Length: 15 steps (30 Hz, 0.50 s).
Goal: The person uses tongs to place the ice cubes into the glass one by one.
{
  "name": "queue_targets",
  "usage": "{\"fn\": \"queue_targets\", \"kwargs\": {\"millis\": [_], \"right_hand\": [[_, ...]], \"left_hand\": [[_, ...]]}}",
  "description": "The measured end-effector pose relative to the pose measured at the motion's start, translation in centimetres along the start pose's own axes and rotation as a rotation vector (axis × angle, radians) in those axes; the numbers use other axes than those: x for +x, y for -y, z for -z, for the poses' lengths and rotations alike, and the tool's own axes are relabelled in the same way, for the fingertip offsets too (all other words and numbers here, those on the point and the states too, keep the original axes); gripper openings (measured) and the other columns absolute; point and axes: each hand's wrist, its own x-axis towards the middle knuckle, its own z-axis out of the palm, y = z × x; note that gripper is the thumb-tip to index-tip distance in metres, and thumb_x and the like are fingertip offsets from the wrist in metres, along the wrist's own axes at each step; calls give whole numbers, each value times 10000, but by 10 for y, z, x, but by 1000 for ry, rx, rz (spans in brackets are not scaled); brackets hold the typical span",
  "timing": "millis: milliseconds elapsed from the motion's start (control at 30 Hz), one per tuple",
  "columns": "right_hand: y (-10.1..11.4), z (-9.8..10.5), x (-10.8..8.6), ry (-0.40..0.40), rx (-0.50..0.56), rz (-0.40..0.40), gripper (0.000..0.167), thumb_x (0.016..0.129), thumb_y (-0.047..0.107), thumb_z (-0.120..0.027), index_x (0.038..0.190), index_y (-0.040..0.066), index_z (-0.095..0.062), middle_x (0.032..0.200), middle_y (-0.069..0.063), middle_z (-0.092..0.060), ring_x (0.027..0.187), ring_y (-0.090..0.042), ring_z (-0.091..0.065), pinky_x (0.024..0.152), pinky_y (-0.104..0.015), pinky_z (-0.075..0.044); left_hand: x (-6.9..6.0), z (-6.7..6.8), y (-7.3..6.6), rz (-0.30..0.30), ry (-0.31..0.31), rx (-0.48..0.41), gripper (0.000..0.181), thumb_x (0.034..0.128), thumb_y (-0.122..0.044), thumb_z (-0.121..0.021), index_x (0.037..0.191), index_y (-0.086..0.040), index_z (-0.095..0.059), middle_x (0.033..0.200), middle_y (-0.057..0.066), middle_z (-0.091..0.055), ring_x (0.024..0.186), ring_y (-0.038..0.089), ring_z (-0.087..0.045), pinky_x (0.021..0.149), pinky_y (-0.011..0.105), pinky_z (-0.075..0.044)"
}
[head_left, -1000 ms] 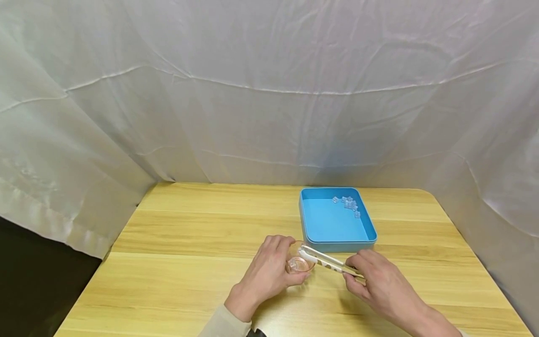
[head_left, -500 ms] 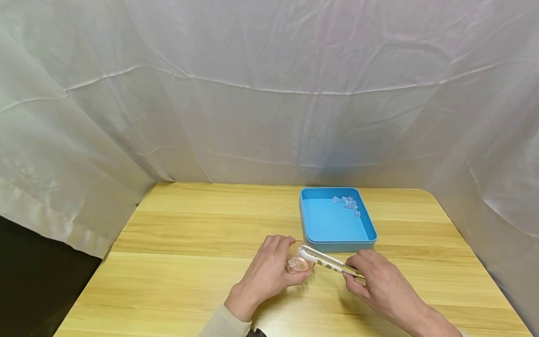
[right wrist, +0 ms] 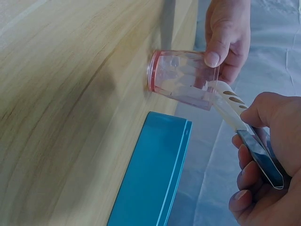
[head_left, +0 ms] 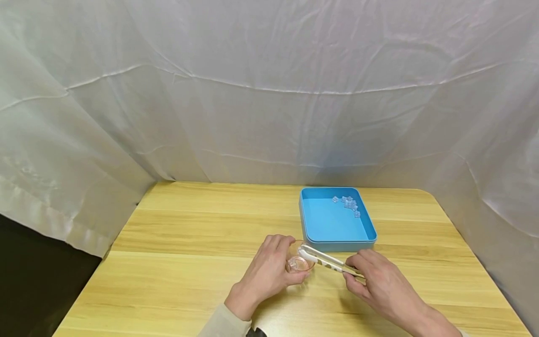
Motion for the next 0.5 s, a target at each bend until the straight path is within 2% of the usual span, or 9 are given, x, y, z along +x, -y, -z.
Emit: {"fn": "queue_targets", "kwargs": {"millis": [500], "right_hand": [[1,-1,-1,1,1,-11,207,790,127,-829,914,205,-682,831,167,-529,747,34,-396,598,-147,-390]], "left_hand": [[-1,-1,0,-9,1,-1,731,826,-522,-855,1341,-57,-624,1247,57,-677,1166,204,-586,1077,377,-494]]}}
